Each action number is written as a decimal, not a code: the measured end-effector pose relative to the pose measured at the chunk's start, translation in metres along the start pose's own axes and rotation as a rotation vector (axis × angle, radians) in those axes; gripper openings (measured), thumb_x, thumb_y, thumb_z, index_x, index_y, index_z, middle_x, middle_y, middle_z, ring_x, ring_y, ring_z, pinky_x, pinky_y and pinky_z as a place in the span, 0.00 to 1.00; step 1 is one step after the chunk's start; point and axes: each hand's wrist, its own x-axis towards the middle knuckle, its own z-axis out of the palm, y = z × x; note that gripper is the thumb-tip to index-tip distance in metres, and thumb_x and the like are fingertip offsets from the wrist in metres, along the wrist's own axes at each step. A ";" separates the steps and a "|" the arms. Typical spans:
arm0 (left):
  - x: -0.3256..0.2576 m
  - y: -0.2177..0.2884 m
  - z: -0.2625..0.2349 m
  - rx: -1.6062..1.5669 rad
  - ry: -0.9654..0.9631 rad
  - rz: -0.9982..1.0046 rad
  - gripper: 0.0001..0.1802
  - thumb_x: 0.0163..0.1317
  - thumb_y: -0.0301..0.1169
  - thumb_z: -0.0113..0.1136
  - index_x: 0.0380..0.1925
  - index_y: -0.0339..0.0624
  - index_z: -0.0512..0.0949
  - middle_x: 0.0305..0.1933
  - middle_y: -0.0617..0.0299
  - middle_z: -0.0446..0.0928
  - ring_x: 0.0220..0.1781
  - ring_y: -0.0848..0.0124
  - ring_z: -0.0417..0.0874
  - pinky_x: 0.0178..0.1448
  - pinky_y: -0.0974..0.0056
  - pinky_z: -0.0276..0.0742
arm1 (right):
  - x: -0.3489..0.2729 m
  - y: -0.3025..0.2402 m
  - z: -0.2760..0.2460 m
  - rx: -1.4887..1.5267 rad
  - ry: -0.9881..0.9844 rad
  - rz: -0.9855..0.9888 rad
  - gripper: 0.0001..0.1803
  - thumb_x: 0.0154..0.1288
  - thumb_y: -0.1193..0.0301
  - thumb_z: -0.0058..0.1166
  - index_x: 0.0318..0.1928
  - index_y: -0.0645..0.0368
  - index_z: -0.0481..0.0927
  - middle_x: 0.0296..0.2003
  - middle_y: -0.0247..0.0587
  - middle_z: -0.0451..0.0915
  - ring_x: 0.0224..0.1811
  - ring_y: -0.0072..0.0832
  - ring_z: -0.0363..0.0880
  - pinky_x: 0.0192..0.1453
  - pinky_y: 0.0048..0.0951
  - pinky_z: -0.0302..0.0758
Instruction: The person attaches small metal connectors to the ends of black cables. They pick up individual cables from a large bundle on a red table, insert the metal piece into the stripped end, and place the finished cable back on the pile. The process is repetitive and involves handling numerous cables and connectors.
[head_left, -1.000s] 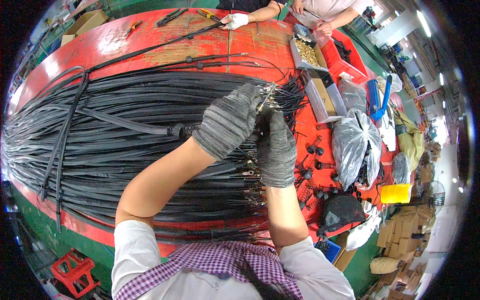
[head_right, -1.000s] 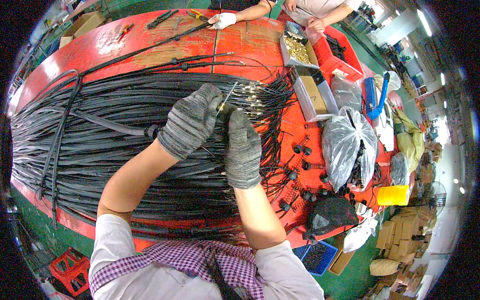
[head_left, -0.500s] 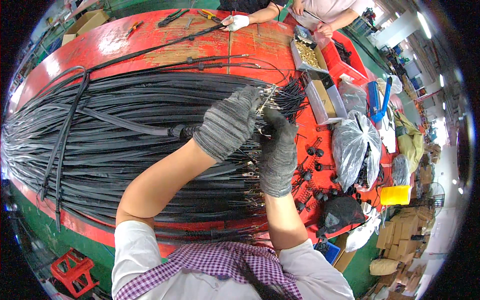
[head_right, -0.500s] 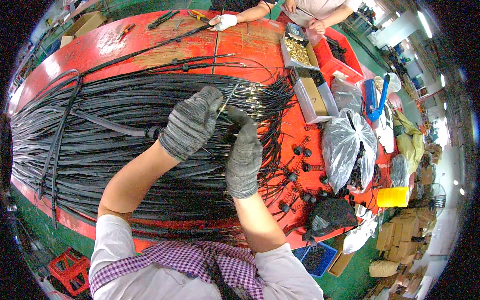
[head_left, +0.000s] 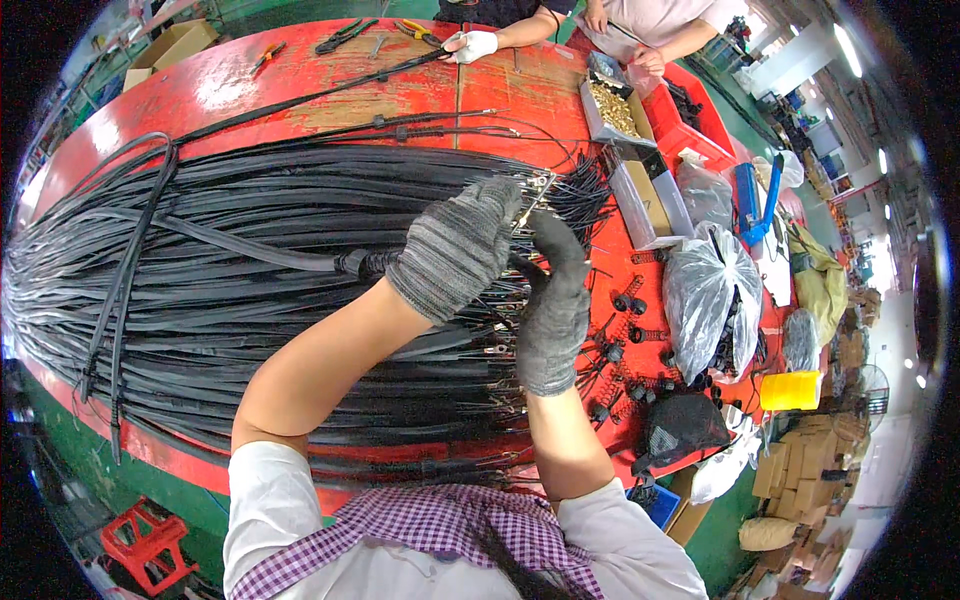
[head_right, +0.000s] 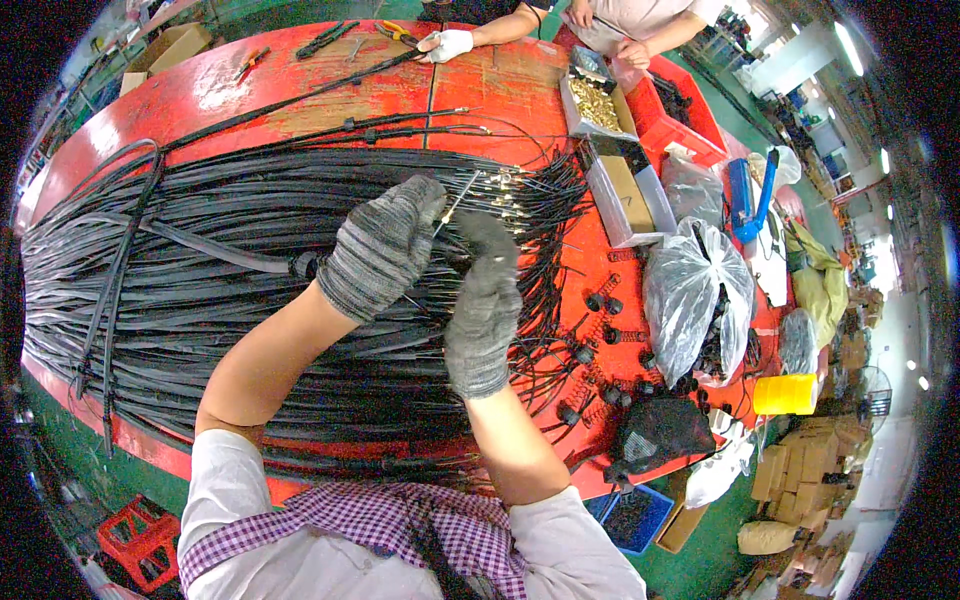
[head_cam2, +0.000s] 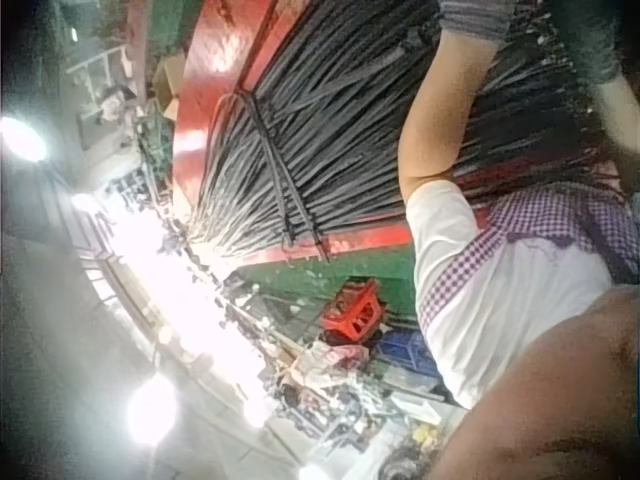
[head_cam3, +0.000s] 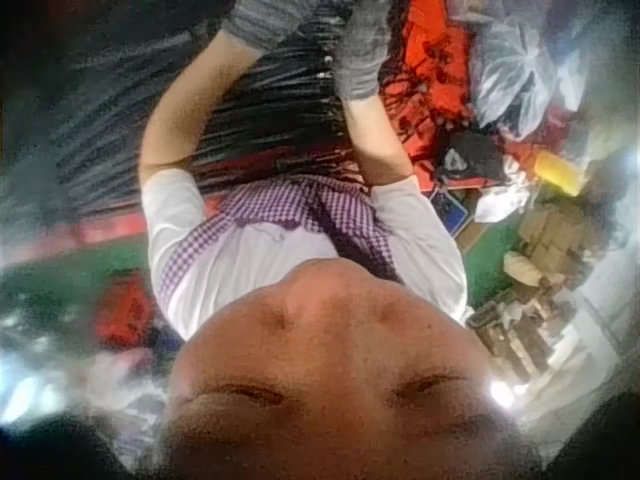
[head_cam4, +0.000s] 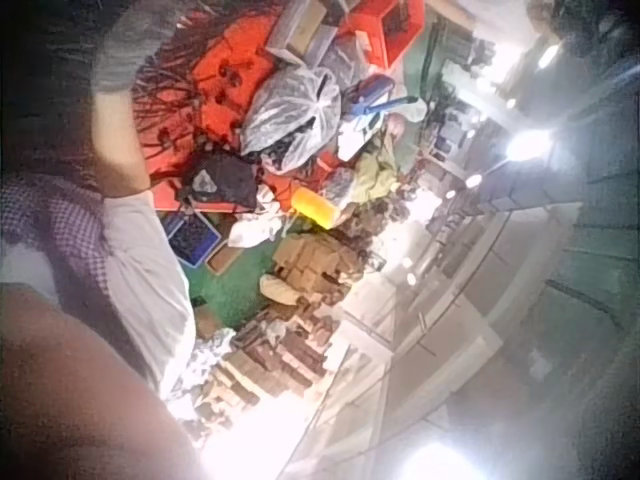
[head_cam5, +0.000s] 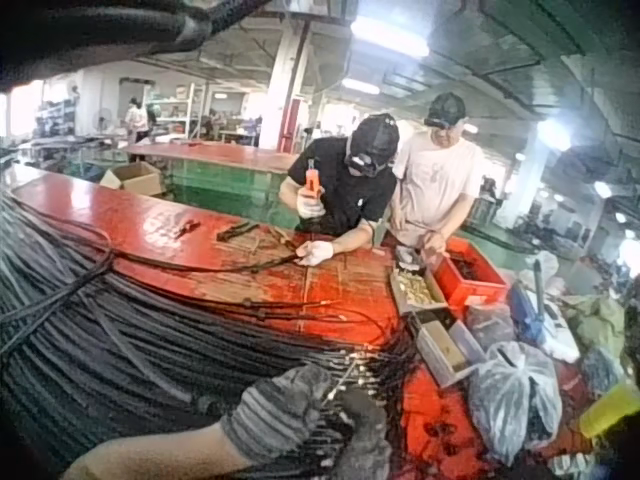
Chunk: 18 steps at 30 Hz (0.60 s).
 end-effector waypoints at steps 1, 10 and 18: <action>0.001 0.001 -0.001 0.006 -0.001 0.012 0.15 0.55 0.26 0.46 0.43 0.36 0.72 0.44 0.47 0.73 0.45 0.52 0.75 0.50 0.56 0.73 | -0.001 -0.001 -0.001 -0.030 -0.003 -0.027 0.19 0.66 0.70 0.30 0.56 0.57 0.65 0.52 0.46 0.69 0.53 0.34 0.70 0.51 0.30 0.73; -0.001 0.000 0.003 -0.021 0.031 0.021 0.13 0.54 0.24 0.46 0.40 0.36 0.72 0.41 0.48 0.73 0.41 0.52 0.76 0.44 0.57 0.74 | -0.002 0.011 0.007 0.050 0.044 0.140 0.25 0.69 0.57 0.24 0.56 0.57 0.66 0.54 0.43 0.69 0.56 0.33 0.67 0.55 0.35 0.69; 0.002 0.002 -0.003 -0.056 0.077 0.048 0.12 0.54 0.24 0.46 0.39 0.36 0.73 0.41 0.49 0.74 0.40 0.52 0.76 0.44 0.58 0.74 | -0.001 -0.008 0.005 0.180 0.048 0.168 0.23 0.69 0.56 0.34 0.51 0.62 0.70 0.43 0.38 0.73 0.43 0.23 0.70 0.48 0.25 0.68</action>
